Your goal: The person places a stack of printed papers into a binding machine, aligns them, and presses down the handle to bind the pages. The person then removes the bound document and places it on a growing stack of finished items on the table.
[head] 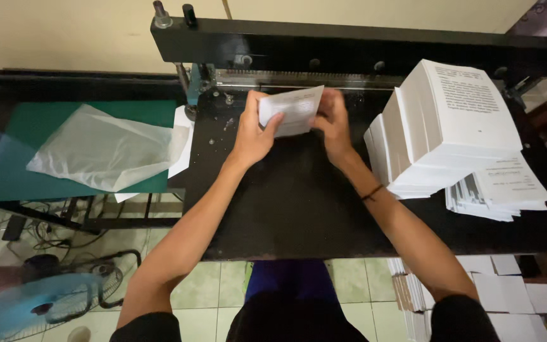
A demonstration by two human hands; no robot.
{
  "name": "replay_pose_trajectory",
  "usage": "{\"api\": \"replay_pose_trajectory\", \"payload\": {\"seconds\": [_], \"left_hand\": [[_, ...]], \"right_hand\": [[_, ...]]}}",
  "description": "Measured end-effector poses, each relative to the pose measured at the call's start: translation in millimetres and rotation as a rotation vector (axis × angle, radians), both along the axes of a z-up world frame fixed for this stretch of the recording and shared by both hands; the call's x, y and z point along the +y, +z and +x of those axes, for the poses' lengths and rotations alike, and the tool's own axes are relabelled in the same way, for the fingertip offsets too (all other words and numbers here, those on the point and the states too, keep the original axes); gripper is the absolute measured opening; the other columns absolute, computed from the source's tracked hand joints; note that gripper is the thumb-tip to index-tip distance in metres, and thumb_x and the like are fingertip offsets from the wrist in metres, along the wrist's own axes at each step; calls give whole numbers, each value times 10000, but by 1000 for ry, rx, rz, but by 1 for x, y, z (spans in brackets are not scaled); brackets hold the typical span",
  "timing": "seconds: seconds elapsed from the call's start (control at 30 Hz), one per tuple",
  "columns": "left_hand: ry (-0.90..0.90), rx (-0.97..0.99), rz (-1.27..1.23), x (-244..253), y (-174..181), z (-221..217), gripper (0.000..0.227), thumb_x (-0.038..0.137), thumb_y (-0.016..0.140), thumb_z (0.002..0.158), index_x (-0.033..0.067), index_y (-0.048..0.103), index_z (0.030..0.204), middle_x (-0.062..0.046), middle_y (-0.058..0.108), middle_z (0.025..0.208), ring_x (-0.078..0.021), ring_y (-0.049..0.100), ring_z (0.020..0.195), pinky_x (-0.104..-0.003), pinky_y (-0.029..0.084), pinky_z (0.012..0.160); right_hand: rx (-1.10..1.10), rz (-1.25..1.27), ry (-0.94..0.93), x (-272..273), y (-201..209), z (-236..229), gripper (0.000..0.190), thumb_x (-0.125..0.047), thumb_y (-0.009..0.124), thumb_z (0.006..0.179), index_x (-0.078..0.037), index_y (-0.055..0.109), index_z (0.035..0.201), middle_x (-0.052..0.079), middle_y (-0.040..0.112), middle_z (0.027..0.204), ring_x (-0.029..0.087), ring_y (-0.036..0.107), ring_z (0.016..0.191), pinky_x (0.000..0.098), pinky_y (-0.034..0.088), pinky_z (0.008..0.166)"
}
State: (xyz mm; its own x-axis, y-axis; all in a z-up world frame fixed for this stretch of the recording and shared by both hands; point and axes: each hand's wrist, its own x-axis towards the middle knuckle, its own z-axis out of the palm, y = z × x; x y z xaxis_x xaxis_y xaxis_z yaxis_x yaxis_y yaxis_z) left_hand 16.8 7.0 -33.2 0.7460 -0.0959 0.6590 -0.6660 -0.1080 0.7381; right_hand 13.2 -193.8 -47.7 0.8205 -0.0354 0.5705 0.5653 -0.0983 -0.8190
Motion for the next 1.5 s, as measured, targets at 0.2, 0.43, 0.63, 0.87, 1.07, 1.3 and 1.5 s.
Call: {"api": "replay_pose_trajectory", "payload": {"seconds": [0.2,0.43,0.63,0.87,1.07,1.3,1.5], "left_hand": [[-81,90,1,-9,3,-5,443,44,752,899,21,438,1211,-335,620,1009,-557,637,983,-609,461,833],[-91,72,27,-10,-8,6,387,-21,728,902,-4,479,1199,-290,656,1104,-473,649,1111,-583,491,921],[-115,78,69,-7,-8,-1,451,-47,717,906,-13,475,1285,-291,635,1182,-457,616,1193,-589,470,994],[-172,67,93,-13,-15,1,466,-111,639,927,-66,421,1337,-352,585,1251,-582,526,1260,-675,431,1015],[-115,41,158,-11,-1,-3,424,-55,672,937,-44,437,1290,-366,605,1182,-595,564,1171,-643,474,915],[-154,31,243,-2,12,-10,573,-67,657,938,-75,374,1436,-367,594,1316,-548,552,1276,-641,476,1015],[-130,153,255,12,3,13,517,-41,750,876,-43,564,1359,-259,729,1128,-435,697,1106,-543,554,953]], "right_hand": [[157,-65,-32,17,-37,12,555,112,720,705,2,536,1218,109,585,1114,283,594,1098,477,465,983],[233,-106,-118,25,-6,-7,412,-15,762,838,-16,640,1232,148,704,1128,240,658,1119,465,485,1005],[243,-90,-80,26,-3,-20,348,26,691,861,-17,654,1204,109,687,1082,226,630,1078,478,487,989],[254,-103,-113,28,19,-27,372,50,633,856,17,627,1227,156,679,1105,292,638,1126,501,467,1000],[183,-132,-113,25,11,-26,429,48,648,857,34,590,1282,212,668,1184,328,613,1219,532,444,1044],[186,-180,-46,7,-11,-6,467,85,622,870,60,557,1331,207,642,1274,343,572,1263,581,396,1102],[330,-53,41,3,0,-6,572,98,652,897,3,457,1427,220,654,1148,284,652,993,445,599,788]]}}
